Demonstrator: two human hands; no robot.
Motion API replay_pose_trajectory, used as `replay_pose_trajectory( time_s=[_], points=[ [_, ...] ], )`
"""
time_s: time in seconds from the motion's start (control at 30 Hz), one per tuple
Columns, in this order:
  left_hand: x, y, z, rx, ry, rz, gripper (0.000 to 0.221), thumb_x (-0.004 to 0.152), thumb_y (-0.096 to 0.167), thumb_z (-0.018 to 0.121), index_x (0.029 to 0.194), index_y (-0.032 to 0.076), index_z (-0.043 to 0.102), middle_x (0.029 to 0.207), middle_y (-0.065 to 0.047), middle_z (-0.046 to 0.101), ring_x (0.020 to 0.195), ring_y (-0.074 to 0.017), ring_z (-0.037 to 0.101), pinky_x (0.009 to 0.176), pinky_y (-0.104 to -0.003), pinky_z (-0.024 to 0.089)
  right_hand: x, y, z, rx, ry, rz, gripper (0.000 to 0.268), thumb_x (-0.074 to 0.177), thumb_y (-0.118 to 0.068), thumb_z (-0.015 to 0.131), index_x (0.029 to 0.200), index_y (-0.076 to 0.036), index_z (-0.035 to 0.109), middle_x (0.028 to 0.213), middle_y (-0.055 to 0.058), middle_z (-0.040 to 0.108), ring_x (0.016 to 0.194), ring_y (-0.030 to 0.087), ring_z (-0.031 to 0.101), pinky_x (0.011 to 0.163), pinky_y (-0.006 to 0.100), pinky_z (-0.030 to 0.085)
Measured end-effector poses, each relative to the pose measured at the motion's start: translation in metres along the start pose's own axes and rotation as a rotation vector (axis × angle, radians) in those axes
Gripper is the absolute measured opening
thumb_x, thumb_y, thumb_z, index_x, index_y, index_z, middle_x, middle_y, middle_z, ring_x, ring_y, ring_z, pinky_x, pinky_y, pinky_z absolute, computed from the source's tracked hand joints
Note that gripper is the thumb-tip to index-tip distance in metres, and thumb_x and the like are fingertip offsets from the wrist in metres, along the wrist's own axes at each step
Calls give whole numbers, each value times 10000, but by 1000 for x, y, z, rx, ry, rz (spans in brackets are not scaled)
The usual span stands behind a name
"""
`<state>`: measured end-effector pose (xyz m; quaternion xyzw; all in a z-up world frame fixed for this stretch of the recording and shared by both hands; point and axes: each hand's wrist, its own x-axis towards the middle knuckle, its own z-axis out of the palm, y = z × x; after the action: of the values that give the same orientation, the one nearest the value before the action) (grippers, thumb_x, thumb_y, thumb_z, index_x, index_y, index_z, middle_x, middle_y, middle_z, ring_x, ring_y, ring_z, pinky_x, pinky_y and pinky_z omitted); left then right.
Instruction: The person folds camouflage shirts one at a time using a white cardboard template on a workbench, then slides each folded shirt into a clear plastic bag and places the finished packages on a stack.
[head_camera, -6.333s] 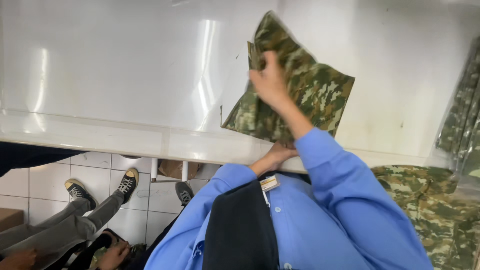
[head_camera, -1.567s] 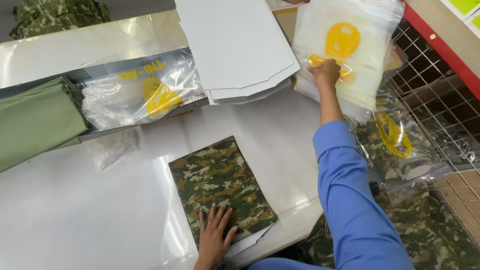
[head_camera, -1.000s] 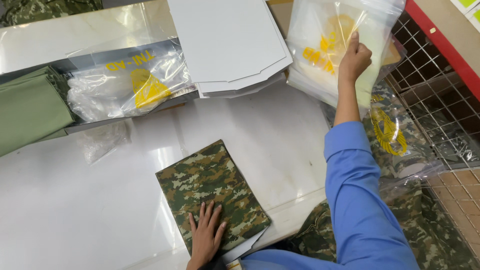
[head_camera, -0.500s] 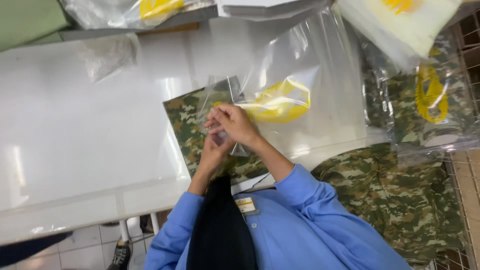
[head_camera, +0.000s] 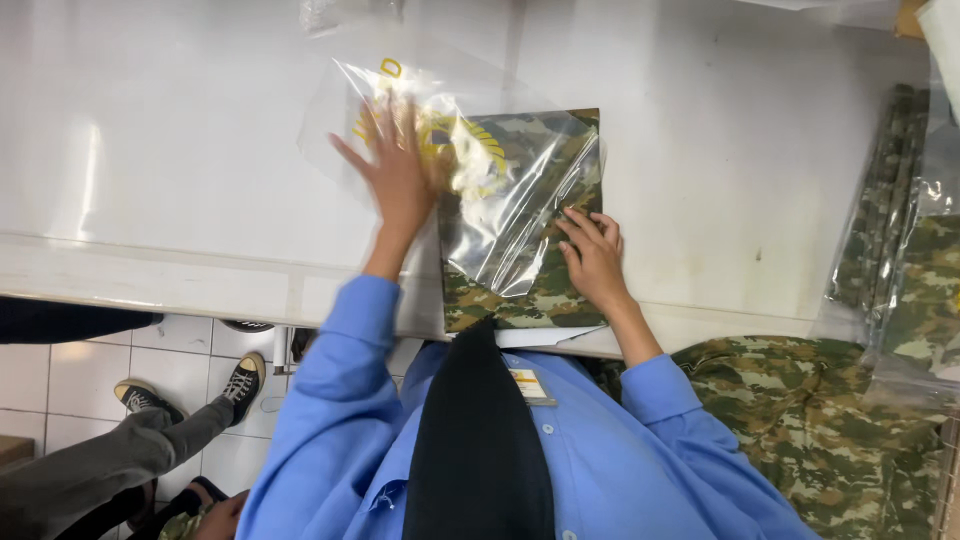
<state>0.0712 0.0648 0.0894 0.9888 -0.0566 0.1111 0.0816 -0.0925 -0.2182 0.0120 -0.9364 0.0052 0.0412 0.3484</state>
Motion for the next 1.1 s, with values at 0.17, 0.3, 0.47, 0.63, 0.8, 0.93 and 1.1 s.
replay_pose_trajectory(
  time_s=[0.17,0.3,0.47,0.63,0.8,0.93,1.1],
  points=[
    [-100,11,66,-267,-445,293,683,1038,696,320,1643,386,255,1745,-19,153,1604,-352,50,1166,-808,61,2,6,14,55,82,80,265,1080,-166,560,1295,-164,716,1247,57,707,1185,276,537,1050,452,367],
    [-95,-47,72,-200,-460,347,690,1010,732,323,1629,432,269,1730,35,209,1599,-347,79,1187,-780,20,18,-14,10,732,155,605,247,1017,-117,636,1210,35,612,1039,247,745,834,329,777,687,358,683],
    [-102,-9,66,-461,-240,400,677,988,713,483,1531,309,479,1508,-2,556,1484,-241,410,1163,-720,131,52,-34,42,1092,71,689,257,948,-207,762,1158,-66,721,981,123,775,764,166,781,650,238,662],
    [-109,44,76,-629,-133,293,634,873,653,687,1400,321,573,1313,99,636,1276,-129,563,1070,-475,322,50,-32,51,1083,103,560,130,906,-163,824,977,-98,737,768,-8,705,670,61,688,642,148,593],
    [-96,51,78,-995,-230,129,131,933,326,757,1057,298,787,986,106,785,991,-130,755,924,-318,545,44,-57,42,1145,94,476,141,903,-103,819,991,-94,709,828,26,717,732,108,718,683,188,615],
    [-91,45,70,-1042,-230,15,108,973,250,696,969,177,775,838,-65,767,894,-308,756,826,-408,572,44,-53,45,1035,138,431,122,942,-164,802,983,-69,737,759,6,669,678,70,677,662,169,600],
    [-71,36,64,-905,-52,15,129,999,226,656,944,121,707,806,-96,700,837,-340,724,784,-428,564,31,-60,36,682,177,338,122,952,-179,811,904,-94,737,699,7,665,608,60,643,576,180,534]
  ],
)
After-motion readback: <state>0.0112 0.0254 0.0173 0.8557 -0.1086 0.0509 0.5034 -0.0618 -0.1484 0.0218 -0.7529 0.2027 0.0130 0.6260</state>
